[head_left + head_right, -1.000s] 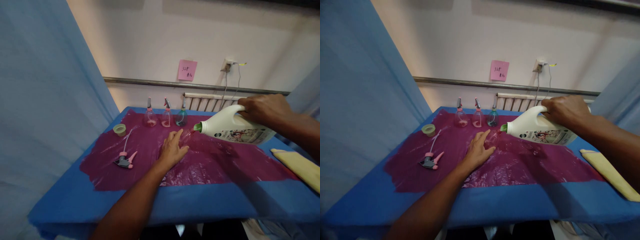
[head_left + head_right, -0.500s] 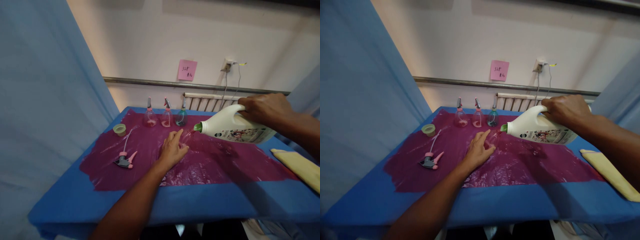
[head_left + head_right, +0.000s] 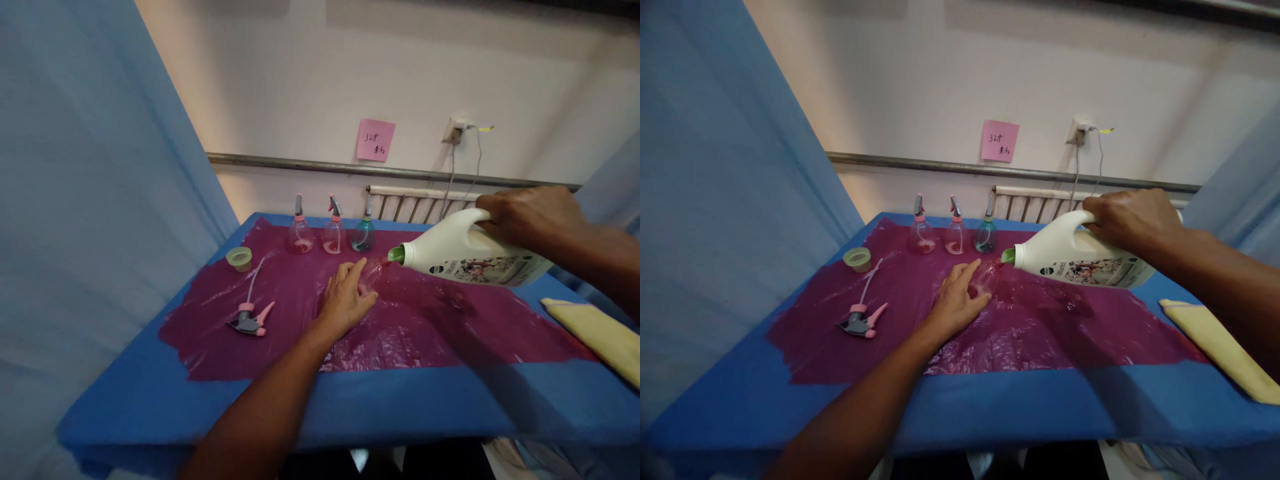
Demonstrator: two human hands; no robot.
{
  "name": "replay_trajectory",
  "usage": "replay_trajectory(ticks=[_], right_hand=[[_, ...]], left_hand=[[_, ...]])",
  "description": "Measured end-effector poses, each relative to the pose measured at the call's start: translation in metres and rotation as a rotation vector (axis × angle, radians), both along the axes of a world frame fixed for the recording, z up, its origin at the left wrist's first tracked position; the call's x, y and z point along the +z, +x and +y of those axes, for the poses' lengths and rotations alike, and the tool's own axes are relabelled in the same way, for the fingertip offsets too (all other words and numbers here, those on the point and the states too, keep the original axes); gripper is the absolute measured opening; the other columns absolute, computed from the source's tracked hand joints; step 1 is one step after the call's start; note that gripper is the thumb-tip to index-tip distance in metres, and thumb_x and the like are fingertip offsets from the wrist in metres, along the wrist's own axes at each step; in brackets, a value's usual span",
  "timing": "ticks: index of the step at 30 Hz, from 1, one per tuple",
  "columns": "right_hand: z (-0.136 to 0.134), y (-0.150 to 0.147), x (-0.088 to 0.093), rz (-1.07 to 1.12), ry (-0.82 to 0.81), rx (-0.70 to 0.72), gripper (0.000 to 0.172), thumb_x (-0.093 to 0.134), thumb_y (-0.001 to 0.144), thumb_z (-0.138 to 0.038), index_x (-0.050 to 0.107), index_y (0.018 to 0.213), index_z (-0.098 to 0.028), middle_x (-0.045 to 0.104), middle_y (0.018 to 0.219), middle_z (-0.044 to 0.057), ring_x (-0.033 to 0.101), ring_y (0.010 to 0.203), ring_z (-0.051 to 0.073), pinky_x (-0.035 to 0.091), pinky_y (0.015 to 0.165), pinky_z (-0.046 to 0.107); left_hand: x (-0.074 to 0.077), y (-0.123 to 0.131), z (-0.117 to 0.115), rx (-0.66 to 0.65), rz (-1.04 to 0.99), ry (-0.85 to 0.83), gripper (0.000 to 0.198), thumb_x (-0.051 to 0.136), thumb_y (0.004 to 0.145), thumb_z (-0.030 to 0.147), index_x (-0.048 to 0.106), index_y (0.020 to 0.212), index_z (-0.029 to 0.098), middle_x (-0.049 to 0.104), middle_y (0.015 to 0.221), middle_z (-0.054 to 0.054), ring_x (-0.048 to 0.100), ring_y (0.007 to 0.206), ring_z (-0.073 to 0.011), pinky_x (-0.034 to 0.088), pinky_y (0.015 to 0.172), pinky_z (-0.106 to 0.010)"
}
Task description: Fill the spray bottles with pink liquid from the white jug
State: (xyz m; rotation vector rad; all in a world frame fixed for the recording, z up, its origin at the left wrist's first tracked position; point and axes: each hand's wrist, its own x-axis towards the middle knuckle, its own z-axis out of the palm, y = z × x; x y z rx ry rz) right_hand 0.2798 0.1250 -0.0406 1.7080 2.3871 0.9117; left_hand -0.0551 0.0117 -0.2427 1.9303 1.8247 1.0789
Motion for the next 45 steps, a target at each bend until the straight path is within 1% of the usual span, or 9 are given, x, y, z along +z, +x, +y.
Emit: replay_trajectory(ticks=[5, 11, 16, 20, 23, 27, 32, 40, 45], right_hand=[[0.0, 0.0, 0.001, -0.036, -0.002, -0.026, 0.032, 0.048, 0.106, -0.052, 0.072, 0.104, -0.03, 0.084, 0.104, 0.01, 0.075, 0.084, 0.031, 0.03, 0.059, 0.039], [0.001, 0.0, 0.003, -0.022, 0.0, 0.009, 0.031, 0.051, 0.104, -0.052, 0.073, 0.102, -0.031, 0.084, 0.1, 0.011, 0.073, 0.08, 0.031, 0.028, 0.058, 0.038], [0.002, 0.001, 0.002, -0.034, 0.006, 0.01, 0.032, 0.049, 0.106, -0.053, 0.071, 0.103, -0.03, 0.085, 0.106, 0.011, 0.075, 0.084, 0.031, 0.029, 0.058, 0.038], [0.004, 0.003, 0.001, -0.015, 0.013, 0.013, 0.033, 0.049, 0.106, -0.055, 0.071, 0.101, -0.03, 0.085, 0.102, 0.01, 0.074, 0.08, 0.03, 0.028, 0.059, 0.038], [0.004, 0.003, 0.001, -0.022, 0.026, 0.022, 0.031, 0.051, 0.105, -0.054, 0.071, 0.102, -0.031, 0.084, 0.1, 0.01, 0.074, 0.081, 0.031, 0.028, 0.058, 0.038], [0.001, 0.0, 0.003, -0.04, 0.009, 0.004, 0.033, 0.048, 0.106, -0.054, 0.07, 0.104, -0.03, 0.084, 0.102, 0.01, 0.076, 0.085, 0.032, 0.031, 0.058, 0.039], [0.0, -0.003, 0.005, -0.058, -0.005, -0.039, 0.031, 0.048, 0.107, -0.053, 0.07, 0.108, -0.031, 0.085, 0.108, 0.01, 0.078, 0.091, 0.033, 0.032, 0.059, 0.038], [0.001, 0.0, 0.003, -0.019, 0.013, 0.014, 0.025, 0.054, 0.104, -0.049, 0.072, 0.102, -0.031, 0.085, 0.101, 0.012, 0.074, 0.083, 0.033, 0.027, 0.06, 0.038], [-0.001, -0.003, 0.006, -0.016, 0.005, -0.004, 0.025, 0.055, 0.104, -0.048, 0.072, 0.101, -0.031, 0.085, 0.103, 0.011, 0.075, 0.085, 0.033, 0.03, 0.06, 0.038]], left_hand=[[0.0, 0.001, 0.0, 0.004, 0.0, -0.003, 0.086, 0.087, 0.093, 0.031, 0.056, 0.173, 0.031, 0.064, 0.154, -0.01, 0.071, 0.133, -0.0325, 0.056, 0.123, -0.052], [-0.005, -0.001, 0.002, -0.004, 0.008, 0.031, 0.085, 0.086, 0.093, 0.03, 0.056, 0.172, 0.033, 0.065, 0.151, -0.009, 0.071, 0.133, -0.0322, 0.057, 0.122, -0.052], [-0.007, -0.001, 0.003, -0.011, 0.004, 0.041, 0.087, 0.086, 0.092, 0.03, 0.056, 0.172, 0.032, 0.065, 0.152, -0.01, 0.07, 0.134, -0.0327, 0.056, 0.124, -0.053], [-0.008, -0.002, 0.003, -0.012, 0.004, 0.044, 0.086, 0.085, 0.092, 0.031, 0.055, 0.172, 0.033, 0.064, 0.153, -0.009, 0.07, 0.134, -0.0327, 0.056, 0.124, -0.053], [-0.009, -0.002, 0.003, -0.009, 0.009, 0.046, 0.086, 0.086, 0.092, 0.032, 0.055, 0.173, 0.033, 0.064, 0.153, -0.009, 0.07, 0.132, -0.0328, 0.056, 0.124, -0.054], [-0.009, -0.002, 0.003, -0.008, 0.014, 0.034, 0.086, 0.086, 0.093, 0.034, 0.054, 0.173, 0.032, 0.064, 0.154, -0.009, 0.071, 0.129, -0.0321, 0.056, 0.124, -0.054], [-0.007, -0.001, 0.002, -0.007, 0.008, 0.034, 0.087, 0.087, 0.092, 0.033, 0.055, 0.172, 0.034, 0.064, 0.154, -0.008, 0.071, 0.133, -0.0324, 0.056, 0.125, -0.052], [-0.006, -0.001, 0.001, -0.012, 0.01, 0.029, 0.086, 0.085, 0.092, 0.033, 0.054, 0.173, 0.034, 0.064, 0.154, -0.009, 0.069, 0.136, -0.0342, 0.055, 0.125, -0.054], [-0.005, -0.001, 0.001, -0.015, 0.012, 0.035, 0.085, 0.085, 0.093, 0.033, 0.054, 0.172, 0.033, 0.064, 0.155, -0.009, 0.069, 0.137, -0.0341, 0.054, 0.126, -0.054]])
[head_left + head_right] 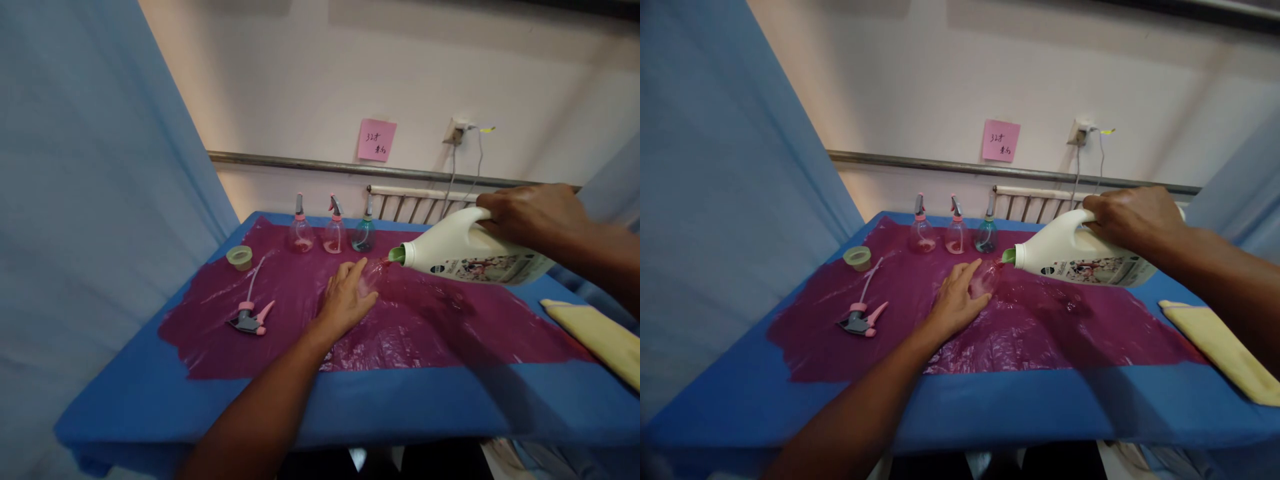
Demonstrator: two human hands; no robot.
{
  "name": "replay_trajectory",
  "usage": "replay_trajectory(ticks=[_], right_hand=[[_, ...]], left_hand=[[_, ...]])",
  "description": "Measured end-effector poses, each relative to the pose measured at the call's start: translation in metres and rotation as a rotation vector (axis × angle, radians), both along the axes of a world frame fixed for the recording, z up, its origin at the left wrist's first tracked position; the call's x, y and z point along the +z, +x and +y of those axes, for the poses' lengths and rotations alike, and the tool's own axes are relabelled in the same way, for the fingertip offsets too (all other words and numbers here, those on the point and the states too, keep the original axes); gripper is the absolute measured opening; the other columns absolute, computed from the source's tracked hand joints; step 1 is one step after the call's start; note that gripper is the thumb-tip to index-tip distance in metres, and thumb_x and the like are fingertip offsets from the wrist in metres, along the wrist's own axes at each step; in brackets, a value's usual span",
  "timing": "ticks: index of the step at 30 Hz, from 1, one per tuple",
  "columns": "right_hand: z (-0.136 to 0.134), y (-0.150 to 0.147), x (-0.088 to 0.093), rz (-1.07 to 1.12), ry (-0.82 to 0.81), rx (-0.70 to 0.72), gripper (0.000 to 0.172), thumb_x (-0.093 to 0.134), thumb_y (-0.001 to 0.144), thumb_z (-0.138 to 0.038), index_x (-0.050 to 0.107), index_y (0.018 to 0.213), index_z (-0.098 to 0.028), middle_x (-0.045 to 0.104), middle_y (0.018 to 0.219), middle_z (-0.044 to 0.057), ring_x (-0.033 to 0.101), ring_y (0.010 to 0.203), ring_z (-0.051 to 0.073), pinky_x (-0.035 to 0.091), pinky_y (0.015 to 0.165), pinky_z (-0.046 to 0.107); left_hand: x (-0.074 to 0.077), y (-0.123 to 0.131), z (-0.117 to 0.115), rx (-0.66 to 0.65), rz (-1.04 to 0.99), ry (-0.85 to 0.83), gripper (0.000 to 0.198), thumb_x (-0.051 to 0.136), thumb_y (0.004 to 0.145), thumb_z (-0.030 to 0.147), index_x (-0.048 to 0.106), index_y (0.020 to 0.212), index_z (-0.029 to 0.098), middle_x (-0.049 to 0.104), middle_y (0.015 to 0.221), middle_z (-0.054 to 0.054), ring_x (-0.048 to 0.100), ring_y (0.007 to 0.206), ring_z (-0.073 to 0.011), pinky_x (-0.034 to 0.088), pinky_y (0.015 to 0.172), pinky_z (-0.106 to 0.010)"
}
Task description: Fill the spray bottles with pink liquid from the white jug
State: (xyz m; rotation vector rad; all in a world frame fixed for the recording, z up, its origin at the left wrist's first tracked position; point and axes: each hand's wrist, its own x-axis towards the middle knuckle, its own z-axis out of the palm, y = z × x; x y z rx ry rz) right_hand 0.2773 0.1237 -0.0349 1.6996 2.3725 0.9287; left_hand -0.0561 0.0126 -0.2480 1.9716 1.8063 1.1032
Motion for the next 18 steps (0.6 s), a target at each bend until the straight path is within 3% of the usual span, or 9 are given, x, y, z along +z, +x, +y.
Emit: replay_trajectory(ticks=[8, 18], right_hand=[[-0.0002, 0.0004, 0.0008, -0.034, 0.0, 0.015, 0.028, 0.051, 0.107, -0.048, 0.073, 0.106, -0.03, 0.084, 0.101, 0.013, 0.077, 0.086, 0.033, 0.03, 0.06, 0.038], [-0.0041, -0.0046, 0.0023, -0.044, -0.025, -0.054, 0.024, 0.054, 0.112, -0.043, 0.074, 0.112, -0.029, 0.084, 0.108, 0.012, 0.075, 0.092, 0.032, 0.031, 0.063, 0.038]], left_hand=[[-0.0034, 0.0002, 0.0018, 0.007, 0.007, 0.01, 0.086, 0.086, 0.093, 0.034, 0.054, 0.172, 0.032, 0.063, 0.156, -0.01, 0.068, 0.138, -0.0351, 0.055, 0.125, -0.055], [0.0034, 0.0013, -0.002, 0.004, 0.017, -0.018, 0.086, 0.087, 0.094, 0.032, 0.054, 0.173, 0.03, 0.062, 0.157, -0.011, 0.068, 0.141, -0.0363, 0.055, 0.127, -0.055]])
